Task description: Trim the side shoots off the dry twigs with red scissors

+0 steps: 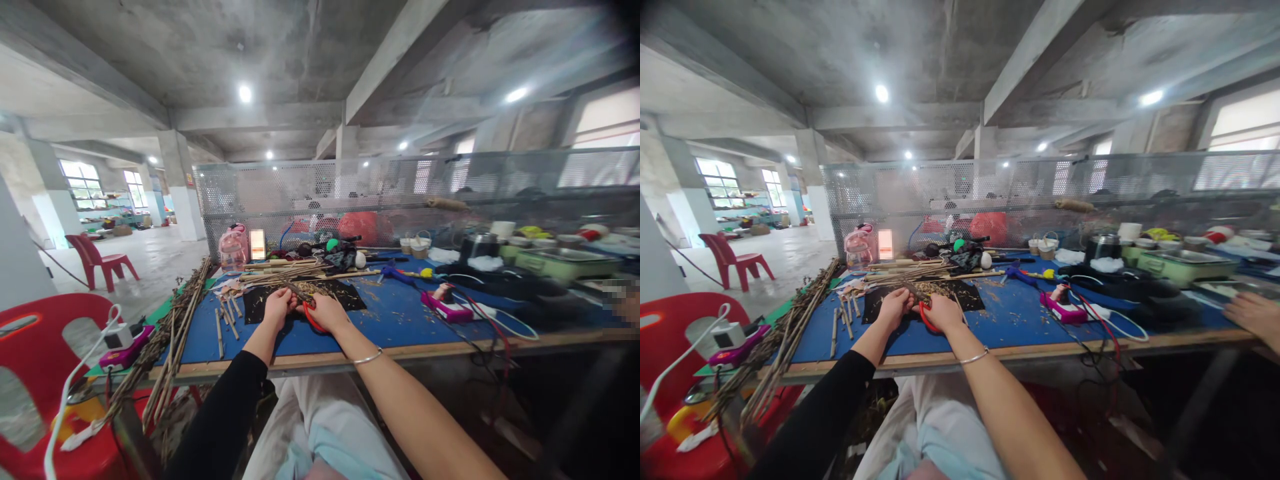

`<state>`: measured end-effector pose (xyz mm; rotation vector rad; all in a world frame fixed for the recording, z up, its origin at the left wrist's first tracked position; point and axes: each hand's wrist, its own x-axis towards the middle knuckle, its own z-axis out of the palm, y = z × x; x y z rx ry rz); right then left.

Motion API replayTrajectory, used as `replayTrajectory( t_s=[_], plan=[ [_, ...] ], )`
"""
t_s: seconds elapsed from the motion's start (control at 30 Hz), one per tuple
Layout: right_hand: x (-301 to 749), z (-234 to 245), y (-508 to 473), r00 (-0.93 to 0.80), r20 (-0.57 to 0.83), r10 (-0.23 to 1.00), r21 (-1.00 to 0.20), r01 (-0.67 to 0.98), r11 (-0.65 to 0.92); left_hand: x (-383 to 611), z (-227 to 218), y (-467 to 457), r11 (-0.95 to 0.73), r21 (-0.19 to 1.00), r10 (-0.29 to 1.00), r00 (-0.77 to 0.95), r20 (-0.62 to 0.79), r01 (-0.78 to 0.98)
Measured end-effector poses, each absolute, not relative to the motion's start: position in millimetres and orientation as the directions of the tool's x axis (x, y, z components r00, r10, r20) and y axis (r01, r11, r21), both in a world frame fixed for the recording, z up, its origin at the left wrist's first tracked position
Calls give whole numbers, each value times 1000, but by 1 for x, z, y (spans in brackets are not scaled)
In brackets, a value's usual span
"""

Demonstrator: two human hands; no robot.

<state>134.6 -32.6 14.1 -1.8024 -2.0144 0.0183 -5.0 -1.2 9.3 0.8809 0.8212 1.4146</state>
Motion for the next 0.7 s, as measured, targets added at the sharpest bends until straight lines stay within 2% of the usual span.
replayTrajectory(
  t_s=[0.27, 0.5, 0.7],
  plan=[
    [132, 17, -38, -37, 337, 941, -287, 948, 140, -6, 9, 0, -68, 865, 994, -103, 19, -497],
    [135, 16, -36, -128, 399, 908, -292, 921, 257, -4, 11, -3, -52, 873, 999, -40, 37, -485],
    [134, 19, -37, -88, 363, 928, -296, 933, 204, -3, 10, -3, -71, 886, 997, -18, 71, -458]
  ],
)
